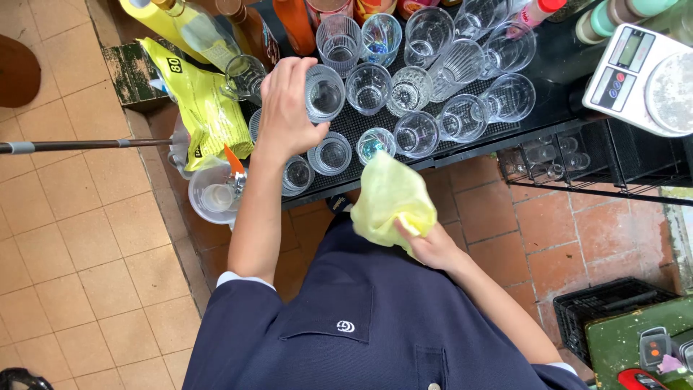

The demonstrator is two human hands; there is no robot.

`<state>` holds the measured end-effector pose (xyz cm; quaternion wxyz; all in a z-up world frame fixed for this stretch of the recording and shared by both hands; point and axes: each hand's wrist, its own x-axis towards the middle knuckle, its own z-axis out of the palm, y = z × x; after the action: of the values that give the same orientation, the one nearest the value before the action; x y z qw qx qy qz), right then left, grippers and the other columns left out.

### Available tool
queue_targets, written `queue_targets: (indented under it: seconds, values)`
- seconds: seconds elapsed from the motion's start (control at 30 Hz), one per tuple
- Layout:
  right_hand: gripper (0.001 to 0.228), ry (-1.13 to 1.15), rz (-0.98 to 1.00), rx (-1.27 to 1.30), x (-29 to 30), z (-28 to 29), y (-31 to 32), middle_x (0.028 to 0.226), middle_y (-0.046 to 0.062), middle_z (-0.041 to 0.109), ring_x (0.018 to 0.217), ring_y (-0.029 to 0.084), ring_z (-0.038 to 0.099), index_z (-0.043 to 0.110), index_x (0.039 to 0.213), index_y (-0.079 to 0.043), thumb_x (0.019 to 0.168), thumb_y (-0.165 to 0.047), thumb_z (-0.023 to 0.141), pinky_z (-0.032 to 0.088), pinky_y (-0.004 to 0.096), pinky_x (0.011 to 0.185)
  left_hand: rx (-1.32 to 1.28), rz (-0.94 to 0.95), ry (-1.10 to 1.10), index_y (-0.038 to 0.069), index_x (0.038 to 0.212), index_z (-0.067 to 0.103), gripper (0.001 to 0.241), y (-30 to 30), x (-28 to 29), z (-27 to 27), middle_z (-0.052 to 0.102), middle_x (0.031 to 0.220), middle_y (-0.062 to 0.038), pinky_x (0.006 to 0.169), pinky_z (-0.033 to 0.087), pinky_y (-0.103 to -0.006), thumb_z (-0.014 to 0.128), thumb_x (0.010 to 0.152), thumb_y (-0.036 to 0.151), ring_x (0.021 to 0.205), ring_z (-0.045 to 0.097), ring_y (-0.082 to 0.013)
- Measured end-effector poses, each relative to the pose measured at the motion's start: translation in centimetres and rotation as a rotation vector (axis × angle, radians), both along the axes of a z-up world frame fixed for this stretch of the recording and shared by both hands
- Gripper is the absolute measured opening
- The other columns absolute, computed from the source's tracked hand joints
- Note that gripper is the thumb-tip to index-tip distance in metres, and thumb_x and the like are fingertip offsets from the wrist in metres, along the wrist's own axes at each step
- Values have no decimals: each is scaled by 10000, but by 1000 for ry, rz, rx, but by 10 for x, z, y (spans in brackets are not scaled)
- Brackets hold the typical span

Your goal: Wiping and cleaning various drinking glasses with a yellow cloth.

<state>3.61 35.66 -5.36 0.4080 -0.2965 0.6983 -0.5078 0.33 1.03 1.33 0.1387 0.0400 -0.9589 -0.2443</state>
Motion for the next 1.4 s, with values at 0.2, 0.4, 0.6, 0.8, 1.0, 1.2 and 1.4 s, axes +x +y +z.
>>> queue_targets:
  seconds: [0.2, 0.4, 0.6, 0.8, 1.0, 1.2, 1.4]
  values:
    - [395, -135, -463, -102, -10, -27, 34, 1331, 72, 643, 1226, 193, 604, 538, 1376, -21, 1045, -235, 556, 495, 337, 1027, 184, 32, 269, 70, 1477, 470, 917, 29, 41, 50, 465, 1395, -171, 1136, 497, -449, 940, 710, 251, 1320, 534, -340]
    - [413, -276, -846, -463, -11, -31, 73, 1370, 104, 612, 1242, 233, 601, 496, 1431, -10, 1099, -241, 577, 516, 389, 1047, 701, -118, 455, -1, 1395, 503, 956, 80, 74, 41, 444, 1319, -92, 984, 517, -340, 837, 666, 521, 1101, 563, -207]
    - [735, 62, -425, -675, -17, 39, 41, 1509, 122, 422, 1381, 300, 392, 439, 1486, -3, 1001, -555, 441, 343, 425, 1158, 1115, -306, 266, -30, 1333, 549, 944, 152, 76, 19, 459, 1272, -102, 916, 564, -308, 851, 670, 571, 1030, 580, -175]
    - [1025, 332, -42, -826, -12, 50, 48, 1625, 136, 263, 1497, 353, 217, 391, 1531, 2, 920, -819, 330, 197, 455, 1249, 1530, -112, 269, -29, 1356, 453, 992, 196, 79, 7, 419, 1272, -128, 1011, 512, -325, 919, 662, 505, 1110, 529, -194]
    - [487, 601, -327, -122, -2, 19, 84, 1363, 78, 500, 1330, 304, 494, 621, 1198, -137, 787, -199, 875, 465, 340, 1100, 1155, -101, 414, -11, 1342, 505, 901, 221, 86, 2, 411, 1304, -102, 975, 557, -308, 853, 702, 518, 1085, 564, -174]
    - [609, 372, -177, -138, -15, 21, 106, 1404, 88, 508, 1351, 287, 499, 563, 1291, -108, 779, -216, 876, 443, 359, 1122, 921, -95, 442, -1, 1310, 515, 878, 234, 93, 11, 460, 1248, -118, 912, 556, -309, 840, 663, 494, 1017, 585, -180]
    - [733, 151, -34, -160, -35, 24, 113, 1446, 99, 515, 1371, 270, 504, 505, 1383, -80, 770, -232, 876, 421, 378, 1144, 887, -64, 400, 1, 1291, 536, 863, 250, 105, 6, 493, 1200, -117, 904, 550, -315, 840, 630, 465, 978, 598, -185]
